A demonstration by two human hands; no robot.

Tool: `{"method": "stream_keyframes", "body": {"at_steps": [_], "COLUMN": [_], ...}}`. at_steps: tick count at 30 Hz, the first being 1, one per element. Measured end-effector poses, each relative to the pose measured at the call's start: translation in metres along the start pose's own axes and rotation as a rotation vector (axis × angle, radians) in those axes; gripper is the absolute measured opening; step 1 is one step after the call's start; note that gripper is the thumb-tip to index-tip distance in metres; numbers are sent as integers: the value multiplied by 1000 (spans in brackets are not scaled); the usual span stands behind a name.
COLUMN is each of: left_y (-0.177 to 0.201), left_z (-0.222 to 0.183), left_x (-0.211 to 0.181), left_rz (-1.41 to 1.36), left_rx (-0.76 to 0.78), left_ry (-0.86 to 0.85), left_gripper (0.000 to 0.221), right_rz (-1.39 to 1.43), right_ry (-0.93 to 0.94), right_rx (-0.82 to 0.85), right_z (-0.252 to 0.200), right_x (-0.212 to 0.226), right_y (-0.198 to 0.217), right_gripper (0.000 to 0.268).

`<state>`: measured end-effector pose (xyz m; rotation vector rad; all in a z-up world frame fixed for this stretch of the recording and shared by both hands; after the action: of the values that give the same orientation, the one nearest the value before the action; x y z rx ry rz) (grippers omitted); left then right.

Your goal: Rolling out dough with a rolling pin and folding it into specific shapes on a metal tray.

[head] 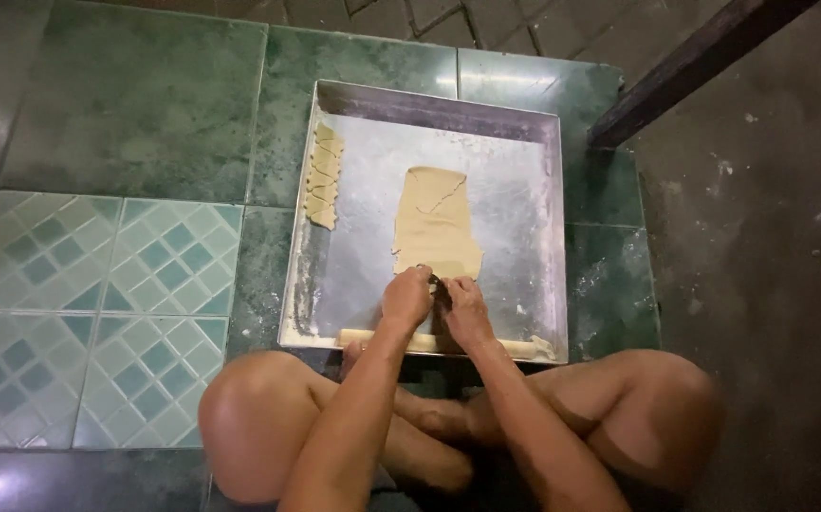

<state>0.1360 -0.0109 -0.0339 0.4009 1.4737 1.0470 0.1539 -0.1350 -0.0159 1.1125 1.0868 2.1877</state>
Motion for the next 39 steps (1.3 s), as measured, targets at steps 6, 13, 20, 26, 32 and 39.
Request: {"method": "stream_keyframes", "body": {"at_steps": [6,13,20,26,32,39], "left_y": [10,22,19,35,29,41], "left_z": [2,2,-14,-15,-19,-21], "left_x": [-14,-11,37,61,79,72], "left_rz": [106,19,-88,-177,-197,-131], "left_rx": [-43,102,169,54,-16,10], "left_ry": [-84,69,326,557,694,788], "left_gripper": [17,21,25,22,23,31], "right_rz": [-127,-173,-98,-60,59,14], "right_ry": [22,178,293,292,224,145], "right_rx": [92,-10,-107,-74,-22,-43], "right_z": [3,8,1,20,31,35], "right_x": [1,36,79,62,61,55], "right_y": [-8,22,47,10,3,-7], "right_gripper": [56,22,23,37,38,23]}}
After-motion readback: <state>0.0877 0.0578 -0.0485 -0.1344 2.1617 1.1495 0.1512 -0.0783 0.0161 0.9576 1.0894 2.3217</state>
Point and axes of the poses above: each hand's wrist, its own z-axis towards the middle knuckle, its own y-axis out of the back of the hand, x = y × z, the point moved 10 cm from there along z, towards the middle knuckle, and after that the axes turned 14 degrees about -x, right-handed, at the moved point
